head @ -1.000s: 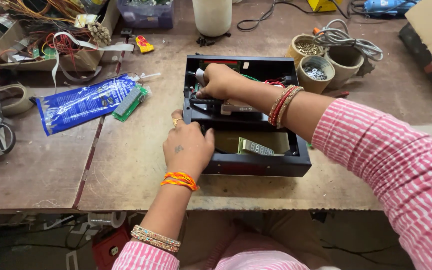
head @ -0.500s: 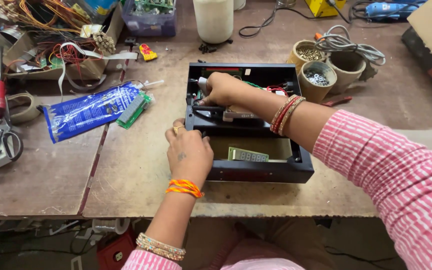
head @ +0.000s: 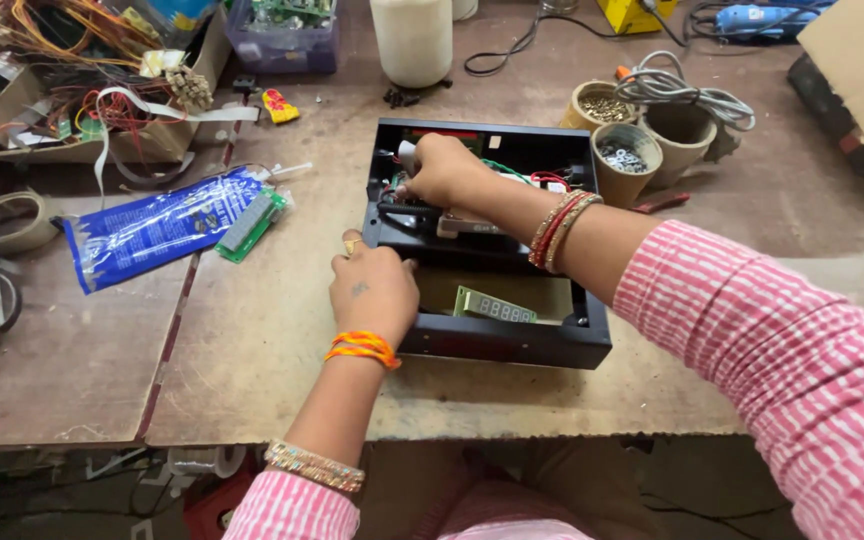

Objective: Assembling an electronic component into a plastic housing.

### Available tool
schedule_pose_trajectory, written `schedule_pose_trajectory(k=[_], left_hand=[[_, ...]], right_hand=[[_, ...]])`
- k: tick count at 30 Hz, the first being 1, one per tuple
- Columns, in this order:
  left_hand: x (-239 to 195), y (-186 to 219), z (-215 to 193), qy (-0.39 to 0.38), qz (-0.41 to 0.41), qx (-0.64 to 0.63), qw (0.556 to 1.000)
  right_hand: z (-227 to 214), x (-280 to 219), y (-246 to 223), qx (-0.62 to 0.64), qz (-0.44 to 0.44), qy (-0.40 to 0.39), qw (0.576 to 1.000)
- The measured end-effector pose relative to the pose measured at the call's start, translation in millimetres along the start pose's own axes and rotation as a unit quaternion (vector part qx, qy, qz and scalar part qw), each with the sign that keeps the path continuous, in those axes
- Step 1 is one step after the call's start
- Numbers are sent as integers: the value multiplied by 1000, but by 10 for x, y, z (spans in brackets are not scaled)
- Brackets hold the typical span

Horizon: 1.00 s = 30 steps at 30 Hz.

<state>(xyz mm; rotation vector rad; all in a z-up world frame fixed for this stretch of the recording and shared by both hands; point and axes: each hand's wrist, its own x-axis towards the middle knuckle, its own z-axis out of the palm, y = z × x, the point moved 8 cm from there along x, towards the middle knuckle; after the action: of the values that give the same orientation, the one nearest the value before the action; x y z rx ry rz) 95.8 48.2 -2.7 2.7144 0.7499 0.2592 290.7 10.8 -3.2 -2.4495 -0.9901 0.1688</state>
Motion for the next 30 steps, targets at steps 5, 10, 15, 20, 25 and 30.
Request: schedule_pose_trajectory(k=[5,10,15,20,25,30], left_hand=[[-28,-23,5,-31,21,4,999],[-75,-22,-63,-9,-4,16,1000],[-107,-34,-88,9,-5,6,1000],[-136,-23,-148,31,24,-17,999],[-122,-12,-152,4,26,-7,1000],[-132,-38,-137,5,30,-13,999]], right_hand=[[300,228,307,77,-11,-66,995],[254,107,174,70,-35,-115,990],[121,-1,87,62,-10,-86,994],[104,90,59,9,-32,-55,998],[101,135,65,16,-40,-42,998],[131,173,138,88,18,-29,996]])
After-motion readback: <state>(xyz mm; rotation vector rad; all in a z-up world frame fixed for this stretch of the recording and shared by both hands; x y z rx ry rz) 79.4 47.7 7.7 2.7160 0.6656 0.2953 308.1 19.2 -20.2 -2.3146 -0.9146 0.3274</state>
